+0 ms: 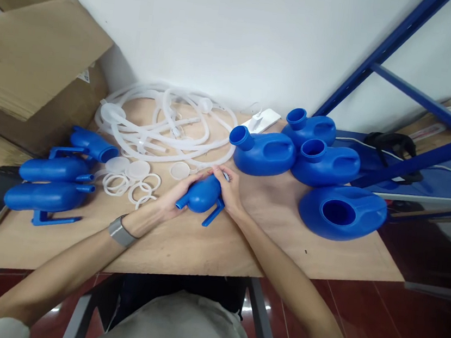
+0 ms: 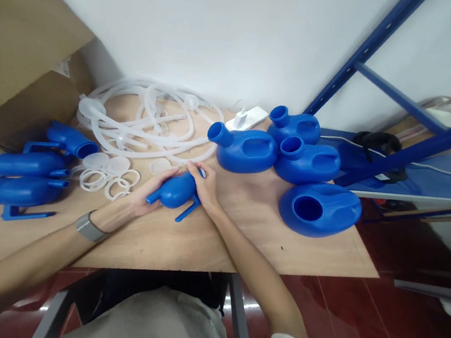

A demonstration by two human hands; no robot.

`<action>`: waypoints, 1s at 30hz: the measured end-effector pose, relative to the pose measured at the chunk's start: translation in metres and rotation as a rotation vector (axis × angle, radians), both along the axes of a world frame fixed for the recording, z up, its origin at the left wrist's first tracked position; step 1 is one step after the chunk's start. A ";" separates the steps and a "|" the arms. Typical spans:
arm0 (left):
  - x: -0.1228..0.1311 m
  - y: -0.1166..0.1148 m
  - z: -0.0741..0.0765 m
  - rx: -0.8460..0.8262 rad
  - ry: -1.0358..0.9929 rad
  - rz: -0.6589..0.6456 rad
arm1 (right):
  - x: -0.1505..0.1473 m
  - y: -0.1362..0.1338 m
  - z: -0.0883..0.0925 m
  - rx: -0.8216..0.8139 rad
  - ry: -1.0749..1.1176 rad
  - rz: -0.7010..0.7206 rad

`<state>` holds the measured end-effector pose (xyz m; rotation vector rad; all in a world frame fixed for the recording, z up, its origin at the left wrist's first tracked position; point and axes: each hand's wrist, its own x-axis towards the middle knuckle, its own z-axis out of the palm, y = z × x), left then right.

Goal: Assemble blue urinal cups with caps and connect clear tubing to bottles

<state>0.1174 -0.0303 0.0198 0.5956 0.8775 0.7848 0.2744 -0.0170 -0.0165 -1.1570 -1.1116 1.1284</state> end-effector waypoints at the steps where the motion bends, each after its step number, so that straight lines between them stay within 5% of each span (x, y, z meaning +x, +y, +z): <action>1: -0.001 0.001 0.001 -0.013 -0.004 -0.022 | 0.001 0.000 0.000 0.010 -0.009 -0.018; 9: -0.032 0.009 0.016 0.035 -0.055 -0.127 | 0.018 0.008 0.006 0.146 -0.048 -0.417; 16: -0.027 0.003 0.003 0.269 0.247 0.034 | 0.010 -0.005 0.012 0.247 -0.130 -0.219; 24: -0.030 0.003 0.004 0.304 0.151 -0.007 | 0.008 -0.010 0.008 0.155 0.065 -0.057; 30: -0.028 0.001 0.009 0.280 0.117 0.034 | 0.008 -0.007 0.005 0.184 0.185 -0.069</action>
